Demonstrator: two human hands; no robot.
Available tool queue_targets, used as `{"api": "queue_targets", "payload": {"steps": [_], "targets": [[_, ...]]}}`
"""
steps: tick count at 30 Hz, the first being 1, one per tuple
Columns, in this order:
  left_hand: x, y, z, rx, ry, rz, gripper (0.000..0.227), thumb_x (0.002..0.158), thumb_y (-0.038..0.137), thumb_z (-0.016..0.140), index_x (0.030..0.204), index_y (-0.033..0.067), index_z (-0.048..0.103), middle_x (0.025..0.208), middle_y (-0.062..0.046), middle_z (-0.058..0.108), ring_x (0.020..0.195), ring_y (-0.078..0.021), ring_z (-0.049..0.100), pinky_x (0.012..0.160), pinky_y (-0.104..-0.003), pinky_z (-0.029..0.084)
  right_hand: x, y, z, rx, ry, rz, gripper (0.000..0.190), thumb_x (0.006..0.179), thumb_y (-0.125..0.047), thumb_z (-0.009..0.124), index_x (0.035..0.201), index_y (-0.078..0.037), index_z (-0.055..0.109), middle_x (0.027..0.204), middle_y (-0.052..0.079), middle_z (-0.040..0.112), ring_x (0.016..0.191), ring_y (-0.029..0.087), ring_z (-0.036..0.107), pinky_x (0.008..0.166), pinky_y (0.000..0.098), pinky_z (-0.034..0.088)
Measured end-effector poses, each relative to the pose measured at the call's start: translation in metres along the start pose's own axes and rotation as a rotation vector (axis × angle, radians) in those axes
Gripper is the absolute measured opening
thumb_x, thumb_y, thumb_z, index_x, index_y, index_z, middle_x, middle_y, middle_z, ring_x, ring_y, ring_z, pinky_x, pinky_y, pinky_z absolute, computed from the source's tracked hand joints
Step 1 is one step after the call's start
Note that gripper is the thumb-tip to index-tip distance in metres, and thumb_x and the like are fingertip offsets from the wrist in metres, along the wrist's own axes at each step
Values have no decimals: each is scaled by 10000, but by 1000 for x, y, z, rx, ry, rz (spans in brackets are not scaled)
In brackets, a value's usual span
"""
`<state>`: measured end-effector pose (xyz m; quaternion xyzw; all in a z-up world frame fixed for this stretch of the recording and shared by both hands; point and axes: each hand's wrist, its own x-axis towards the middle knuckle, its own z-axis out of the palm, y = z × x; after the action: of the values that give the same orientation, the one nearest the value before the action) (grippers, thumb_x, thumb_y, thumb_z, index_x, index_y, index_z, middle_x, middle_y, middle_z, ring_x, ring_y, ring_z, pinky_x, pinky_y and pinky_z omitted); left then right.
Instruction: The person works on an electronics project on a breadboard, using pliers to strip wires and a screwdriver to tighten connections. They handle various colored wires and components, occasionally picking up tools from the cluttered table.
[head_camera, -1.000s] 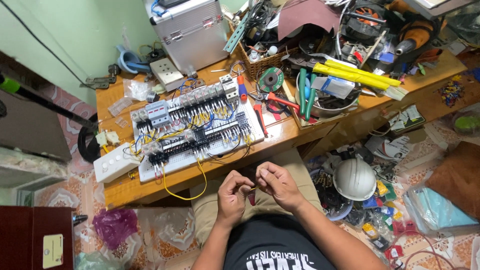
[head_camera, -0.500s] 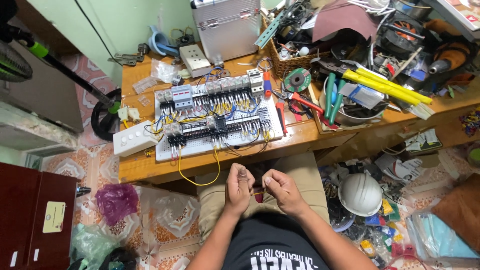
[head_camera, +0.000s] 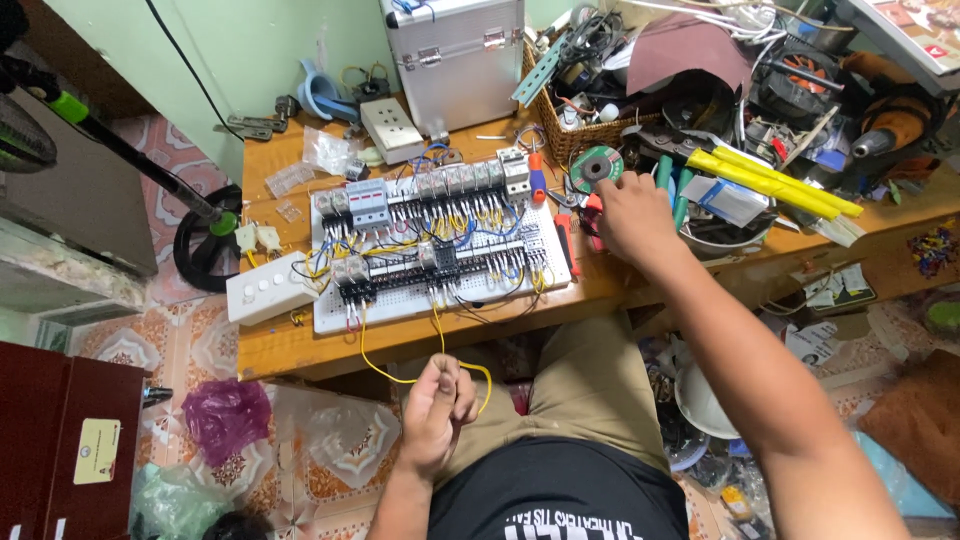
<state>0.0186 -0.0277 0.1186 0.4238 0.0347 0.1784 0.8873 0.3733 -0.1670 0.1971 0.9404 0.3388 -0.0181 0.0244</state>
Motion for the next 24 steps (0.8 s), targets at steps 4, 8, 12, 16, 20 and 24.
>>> {"api": "queue_targets", "payload": {"steps": [4, 8, 12, 16, 20, 24], "targets": [[-8, 3, -10, 40, 121, -57, 363, 1033, 430, 551, 916, 99, 458, 610, 2, 354, 537, -106, 276, 503, -262, 279, 32, 2, 6, -62, -171, 37, 316, 939, -113, 449, 1243, -92, 533, 962, 155, 680, 833, 398, 651, 678, 502, 451], [-13, 5, -18, -23, 168, -28, 331, 1079, 364, 487, 885, 98, 449, 580, 19, 305, 512, -98, 234, 475, -275, 237, 38, -1, -4, -109, -222, 64, 323, 901, -202, 587, 1198, -77, 556, 1036, 170, 665, 890, 402, 656, 668, 505, 535], [-15, 0, -17, -46, 175, -13, 324, 1077, 337, 502, 872, 92, 443, 570, 12, 299, 494, -99, 224, 468, -278, 227, 44, 3, 12, -182, -256, 12, 353, 926, -253, 669, 1220, -83, 575, 1120, 151, 705, 978, 374, 692, 724, 492, 578], [-20, -11, -22, -17, 199, 24, 338, 1032, 381, 580, 913, 79, 488, 546, -6, 323, 481, -101, 262, 492, -278, 266, 30, -20, -59, -103, -394, 118, 155, 940, -224, 584, 963, -94, 666, 881, 67, 661, 776, 260, 656, 613, 379, 568], [-22, -11, -29, -11, 283, 35, 387, 1047, 409, 524, 961, 32, 552, 505, -58, 427, 465, -131, 324, 520, -298, 298, 21, -3, -105, 61, -263, 90, 227, 959, -264, 662, 971, -48, 730, 819, 119, 670, 725, 270, 613, 575, 392, 507], [-23, -6, -35, -147, 290, -56, 379, 1125, 264, 356, 1035, -25, 584, 594, -116, 450, 567, -185, 378, 594, -328, 329, -13, 17, -152, 363, -37, 147, 226, 951, -153, 569, 1095, -38, 701, 932, 165, 652, 759, 296, 535, 624, 437, 392]]}}
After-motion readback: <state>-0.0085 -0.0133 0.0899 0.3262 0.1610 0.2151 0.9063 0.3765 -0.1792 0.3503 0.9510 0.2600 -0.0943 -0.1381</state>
